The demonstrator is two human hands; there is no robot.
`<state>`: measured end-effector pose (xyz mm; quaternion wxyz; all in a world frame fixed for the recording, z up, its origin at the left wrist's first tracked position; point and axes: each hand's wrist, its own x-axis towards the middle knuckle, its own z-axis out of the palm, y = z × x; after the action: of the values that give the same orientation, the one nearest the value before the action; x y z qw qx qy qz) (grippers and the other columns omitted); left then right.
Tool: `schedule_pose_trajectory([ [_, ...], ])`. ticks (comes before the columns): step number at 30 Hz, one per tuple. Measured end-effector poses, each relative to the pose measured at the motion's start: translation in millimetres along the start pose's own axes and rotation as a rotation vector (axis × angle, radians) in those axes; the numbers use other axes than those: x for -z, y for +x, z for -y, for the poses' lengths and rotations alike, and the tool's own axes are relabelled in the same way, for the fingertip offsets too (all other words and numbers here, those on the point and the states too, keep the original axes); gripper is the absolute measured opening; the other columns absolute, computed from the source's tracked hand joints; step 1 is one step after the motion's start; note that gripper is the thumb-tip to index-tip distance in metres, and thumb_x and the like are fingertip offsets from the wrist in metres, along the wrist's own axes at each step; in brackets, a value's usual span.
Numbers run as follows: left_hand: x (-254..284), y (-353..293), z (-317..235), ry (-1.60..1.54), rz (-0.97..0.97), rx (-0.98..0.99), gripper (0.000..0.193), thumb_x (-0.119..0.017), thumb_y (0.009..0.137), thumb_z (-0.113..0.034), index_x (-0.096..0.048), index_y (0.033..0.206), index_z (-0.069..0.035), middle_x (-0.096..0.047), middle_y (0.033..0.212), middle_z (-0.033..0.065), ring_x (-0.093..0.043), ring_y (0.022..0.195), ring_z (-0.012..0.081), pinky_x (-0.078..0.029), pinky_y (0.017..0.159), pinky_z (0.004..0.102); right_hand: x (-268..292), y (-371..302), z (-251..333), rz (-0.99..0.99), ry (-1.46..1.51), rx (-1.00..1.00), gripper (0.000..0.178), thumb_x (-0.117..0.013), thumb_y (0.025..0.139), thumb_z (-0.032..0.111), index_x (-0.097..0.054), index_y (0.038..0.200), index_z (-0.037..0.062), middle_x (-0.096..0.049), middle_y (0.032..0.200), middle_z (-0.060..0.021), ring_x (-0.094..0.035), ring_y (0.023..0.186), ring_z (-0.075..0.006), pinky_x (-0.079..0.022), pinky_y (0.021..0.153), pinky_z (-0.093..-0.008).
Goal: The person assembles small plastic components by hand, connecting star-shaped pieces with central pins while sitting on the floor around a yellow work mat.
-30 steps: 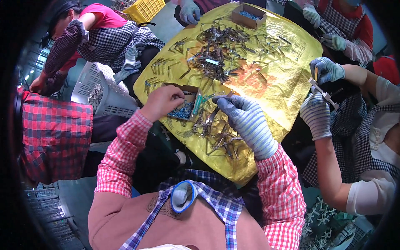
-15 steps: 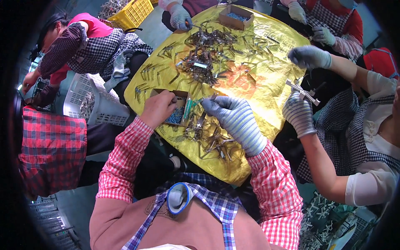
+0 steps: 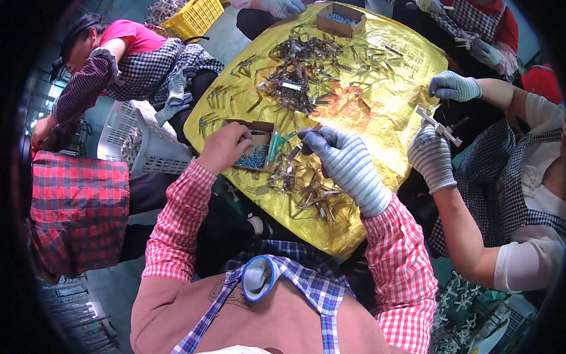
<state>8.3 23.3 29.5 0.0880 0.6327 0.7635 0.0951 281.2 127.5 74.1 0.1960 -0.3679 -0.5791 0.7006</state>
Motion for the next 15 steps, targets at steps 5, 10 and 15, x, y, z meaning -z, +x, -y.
schedule_pose_trajectory([
  [5, -4.9, 1.4, -8.2, 0.03, 0.036, -0.007, 0.017, -0.064, 0.085, -0.021, -0.066, 0.09, -0.006, -0.062, 0.09, 0.0124, -0.064, 0.088, 0.0329, -0.05, 0.075, 0.0453, -7.1, 0.1, -2.6, -0.064, 0.019, 0.076, 0.025, -0.071, 0.091, 0.025, -0.072, 0.1, 0.0011, -0.066, 0.076, 0.0032, -0.046, 0.055, -0.0012, -0.036, 0.048, -0.0196],
  [10, 4.3, -2.0, -6.8, -0.012, 0.087, -0.033, 0.016, -0.066, 0.082, -0.019, -0.065, 0.091, -0.006, -0.061, 0.09, 0.0122, -0.064, 0.088, 0.0331, -0.05, 0.075, 0.0455, -4.3, -1.6, 4.2, -0.167, -0.001, -0.012, 0.023, -0.074, 0.088, 0.024, -0.072, 0.092, 0.0013, -0.063, 0.07, 0.0049, -0.047, 0.061, -0.0012, -0.039, 0.054, -0.02],
  [15, 2.9, 2.2, -3.4, -0.034, 0.166, 0.029, 0.015, -0.066, 0.08, -0.018, -0.064, 0.09, -0.007, -0.061, 0.09, 0.0119, -0.064, 0.087, 0.0329, -0.05, 0.074, 0.0449, -1.3, -0.3, -1.1, -0.138, -0.03, 0.104, 0.021, -0.076, 0.085, 0.021, -0.072, 0.091, 0.0018, -0.064, 0.073, 0.0037, -0.05, 0.064, -0.0021, -0.042, 0.057, -0.021],
])
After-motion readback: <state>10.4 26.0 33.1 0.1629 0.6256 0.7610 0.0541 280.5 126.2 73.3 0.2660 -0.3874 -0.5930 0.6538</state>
